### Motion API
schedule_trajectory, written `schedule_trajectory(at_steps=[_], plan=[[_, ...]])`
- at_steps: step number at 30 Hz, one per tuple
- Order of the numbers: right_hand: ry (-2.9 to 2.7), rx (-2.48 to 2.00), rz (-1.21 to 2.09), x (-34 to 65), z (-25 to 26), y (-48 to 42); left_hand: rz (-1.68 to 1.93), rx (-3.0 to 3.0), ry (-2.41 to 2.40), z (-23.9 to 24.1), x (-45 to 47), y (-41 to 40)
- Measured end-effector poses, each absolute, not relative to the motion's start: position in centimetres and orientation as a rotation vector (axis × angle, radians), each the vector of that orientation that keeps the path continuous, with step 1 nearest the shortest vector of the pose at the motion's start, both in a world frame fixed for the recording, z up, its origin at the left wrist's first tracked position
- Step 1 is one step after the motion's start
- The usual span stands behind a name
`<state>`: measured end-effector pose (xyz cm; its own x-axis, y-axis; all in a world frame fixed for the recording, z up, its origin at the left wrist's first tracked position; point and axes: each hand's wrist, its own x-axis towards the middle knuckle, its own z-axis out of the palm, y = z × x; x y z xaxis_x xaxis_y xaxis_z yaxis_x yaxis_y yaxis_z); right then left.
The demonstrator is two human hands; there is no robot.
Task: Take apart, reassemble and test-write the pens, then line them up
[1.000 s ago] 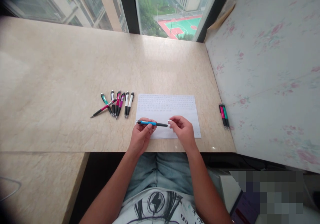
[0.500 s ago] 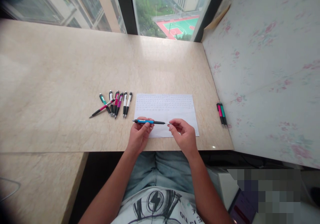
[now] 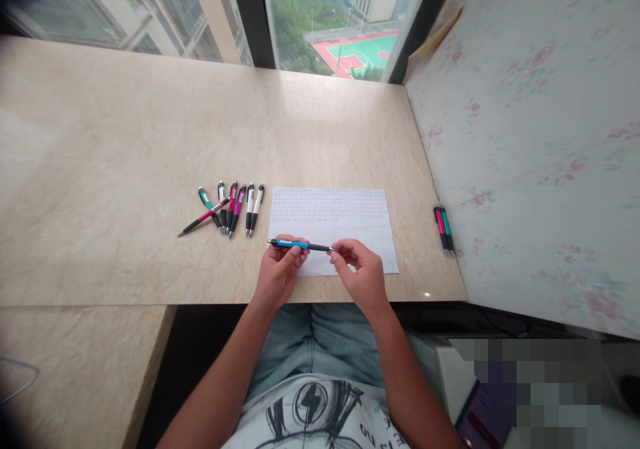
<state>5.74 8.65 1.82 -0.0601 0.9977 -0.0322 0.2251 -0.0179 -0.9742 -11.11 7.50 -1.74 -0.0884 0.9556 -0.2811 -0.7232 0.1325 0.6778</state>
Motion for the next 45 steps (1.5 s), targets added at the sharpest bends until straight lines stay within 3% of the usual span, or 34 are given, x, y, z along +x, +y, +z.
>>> schedule_trajectory(at_steps=[12,20,28,45], plan=[[-1.616,-1.469,0.976,6.17,2.24,9.17,1.385,0.437,0.841,-1.61,-10.96,7.37],[-1.583,-1.389,1.101,5.94,2.19,8.73,1.426,0.426,0.862,-1.91,-10.88,7.42],[-1.773,-1.379,0.934,6.23,2.42,8.88,1.441,0.398,0.845,-2.15,-10.95,7.41],[-1.792,-1.408,0.893,6.16,2.55,8.98,1.435,0.404,0.842,-1.97,-11.03,7.37]])
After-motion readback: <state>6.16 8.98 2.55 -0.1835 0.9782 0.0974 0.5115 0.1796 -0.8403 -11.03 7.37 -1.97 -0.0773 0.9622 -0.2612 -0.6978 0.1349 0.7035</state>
